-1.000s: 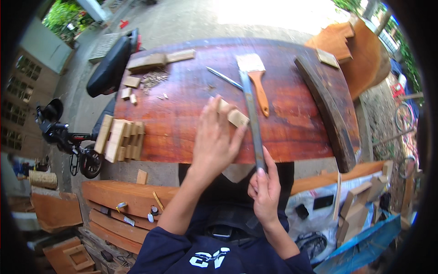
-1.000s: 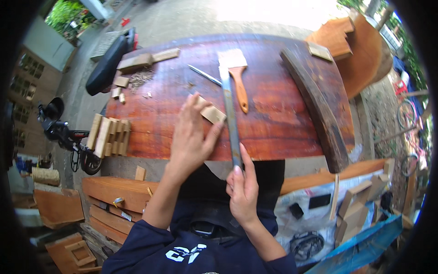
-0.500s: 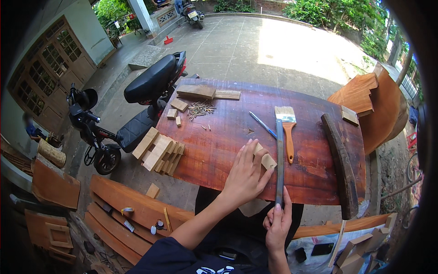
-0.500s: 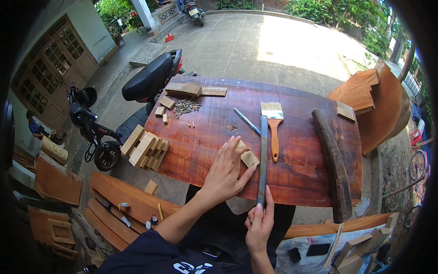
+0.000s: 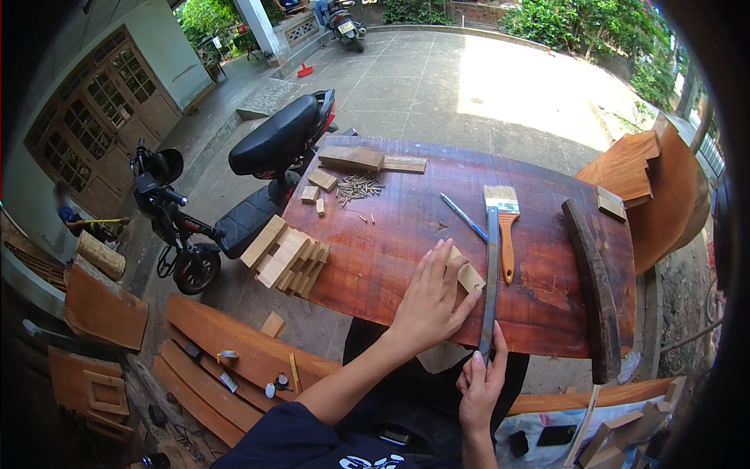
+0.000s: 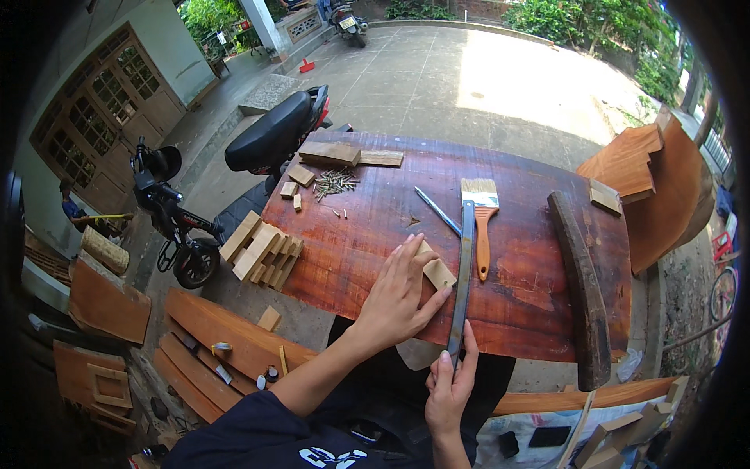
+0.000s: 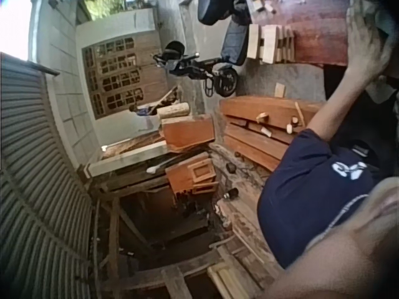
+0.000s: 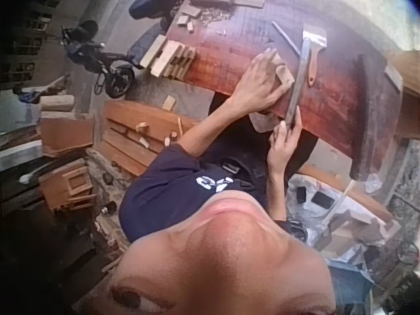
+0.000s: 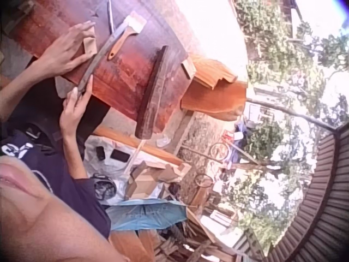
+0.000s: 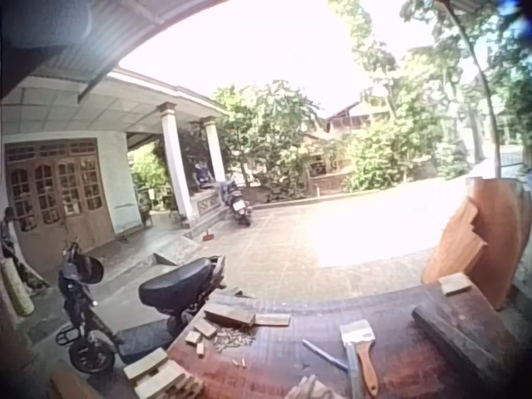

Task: Saw a small wooden block and mark it with a pen.

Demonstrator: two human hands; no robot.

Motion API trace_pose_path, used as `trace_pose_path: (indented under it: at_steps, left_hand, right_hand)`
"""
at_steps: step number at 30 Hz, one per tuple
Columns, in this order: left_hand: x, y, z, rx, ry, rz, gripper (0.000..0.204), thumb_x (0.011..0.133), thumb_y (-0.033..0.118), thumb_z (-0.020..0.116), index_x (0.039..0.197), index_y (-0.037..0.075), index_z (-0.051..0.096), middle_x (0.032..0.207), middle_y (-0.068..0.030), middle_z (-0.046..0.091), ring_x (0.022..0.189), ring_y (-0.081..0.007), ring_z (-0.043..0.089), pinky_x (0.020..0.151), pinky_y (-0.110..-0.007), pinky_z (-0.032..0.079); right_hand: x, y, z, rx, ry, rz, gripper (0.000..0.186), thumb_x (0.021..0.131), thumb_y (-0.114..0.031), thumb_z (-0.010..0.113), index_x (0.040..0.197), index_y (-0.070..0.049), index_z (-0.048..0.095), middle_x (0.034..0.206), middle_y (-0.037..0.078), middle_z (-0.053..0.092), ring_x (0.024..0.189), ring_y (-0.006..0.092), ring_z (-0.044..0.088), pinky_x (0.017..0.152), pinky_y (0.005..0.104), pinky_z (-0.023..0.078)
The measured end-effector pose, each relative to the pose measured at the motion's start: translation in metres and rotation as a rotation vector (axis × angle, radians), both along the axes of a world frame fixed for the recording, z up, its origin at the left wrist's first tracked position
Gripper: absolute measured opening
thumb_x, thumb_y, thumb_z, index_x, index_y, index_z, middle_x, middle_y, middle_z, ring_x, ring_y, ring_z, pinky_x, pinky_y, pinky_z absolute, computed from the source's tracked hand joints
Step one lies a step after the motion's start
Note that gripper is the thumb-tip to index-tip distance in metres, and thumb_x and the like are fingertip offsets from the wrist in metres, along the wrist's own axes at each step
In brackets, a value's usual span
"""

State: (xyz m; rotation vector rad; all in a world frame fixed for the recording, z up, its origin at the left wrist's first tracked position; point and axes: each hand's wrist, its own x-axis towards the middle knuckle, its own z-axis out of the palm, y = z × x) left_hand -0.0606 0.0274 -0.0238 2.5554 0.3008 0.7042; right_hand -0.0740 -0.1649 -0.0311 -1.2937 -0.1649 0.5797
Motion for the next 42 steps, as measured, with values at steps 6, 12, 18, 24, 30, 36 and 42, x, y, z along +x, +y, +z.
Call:
trace_pose_path:
  at_steps: [6,12,18,24,30,36,42]
  left_hand:
    - [0.006,-0.005,-0.007,0.011,0.022,-0.016,0.063,0.107,0.038,0.068,0.153,0.002,0.044,0.165,-0.0317,0.038,0.156,-0.0498,0.038,0.13,-0.058,0.03]
    - [0.004,0.004,0.006,0.012,0.004,0.023,0.06,0.105,0.033,0.073,0.151,0.006,0.047,0.164,-0.028,0.043,0.153,-0.0486,0.042,0.125,-0.057,0.035]
    - [0.009,-0.001,0.004,0.013,0.021,0.005,0.058,0.106,0.034,0.072,0.152,0.009,0.048,0.164,-0.0281,0.043,0.153,-0.0492,0.042,0.124,-0.058,0.037]
    - [0.006,-0.002,0.005,0.036,0.041,0.0,0.048,0.106,0.034,0.071,0.147,0.015,0.054,0.165,-0.0286,0.041,0.152,-0.05,0.042,0.123,-0.06,0.036]
    - [0.006,-0.003,0.004,0.062,0.04,-0.014,0.043,0.107,0.032,0.07,0.145,0.017,0.057,0.165,-0.0298,0.039,0.152,-0.0513,0.042,0.123,-0.06,0.037]
    - [0.005,-0.001,0.006,0.07,0.059,-0.014,0.041,0.107,0.029,0.07,0.144,0.018,0.057,0.164,-0.0302,0.038,0.151,-0.0514,0.042,0.122,-0.06,0.038]
    - [0.009,-0.004,0.008,0.017,0.048,-0.023,0.038,0.107,0.027,0.069,0.141,0.014,0.058,0.159,-0.0363,0.04,0.149,-0.0572,0.042,0.123,-0.063,0.037]
  right_hand:
    - [0.001,-0.003,-0.005,0.023,-0.015,-0.042,0.056,0.117,-0.015,0.047,0.171,-0.013,0.032,0.078,-0.005,0.041,0.061,0.0009,0.033,0.051,0.0172,0.029]
    - [0.003,-0.001,0.008,0.032,0.024,0.043,0.058,0.118,-0.015,0.045,0.174,-0.014,0.028,0.082,-0.003,0.047,0.066,0.0022,0.037,0.057,0.0189,0.031]
    - [0.001,-0.008,0.004,0.032,0.021,0.027,0.059,0.118,-0.013,0.043,0.175,-0.013,0.026,0.084,-0.003,0.046,0.066,0.0023,0.037,0.057,0.0189,0.032]
    - [0.005,-0.001,0.003,0.069,0.043,0.037,0.059,0.118,-0.013,0.042,0.175,-0.014,0.025,0.083,-0.002,0.046,0.065,0.0024,0.036,0.056,0.019,0.031]
    - [-0.004,-0.009,0.009,0.032,0.076,0.041,0.06,0.118,-0.014,0.042,0.175,-0.013,0.024,0.084,-0.003,0.045,0.067,0.0028,0.036,0.057,0.0197,0.033]
    - [0.001,0.001,0.007,0.075,0.07,0.034,0.061,0.118,-0.013,0.042,0.176,-0.013,0.023,0.083,-0.003,0.044,0.068,0.0029,0.036,0.057,0.0195,0.032]
    - [-0.001,-0.005,0.007,0.07,0.076,0.035,0.06,0.118,-0.014,0.043,0.176,-0.013,0.024,0.082,-0.004,0.043,0.066,0.0028,0.036,0.057,0.0194,0.032]
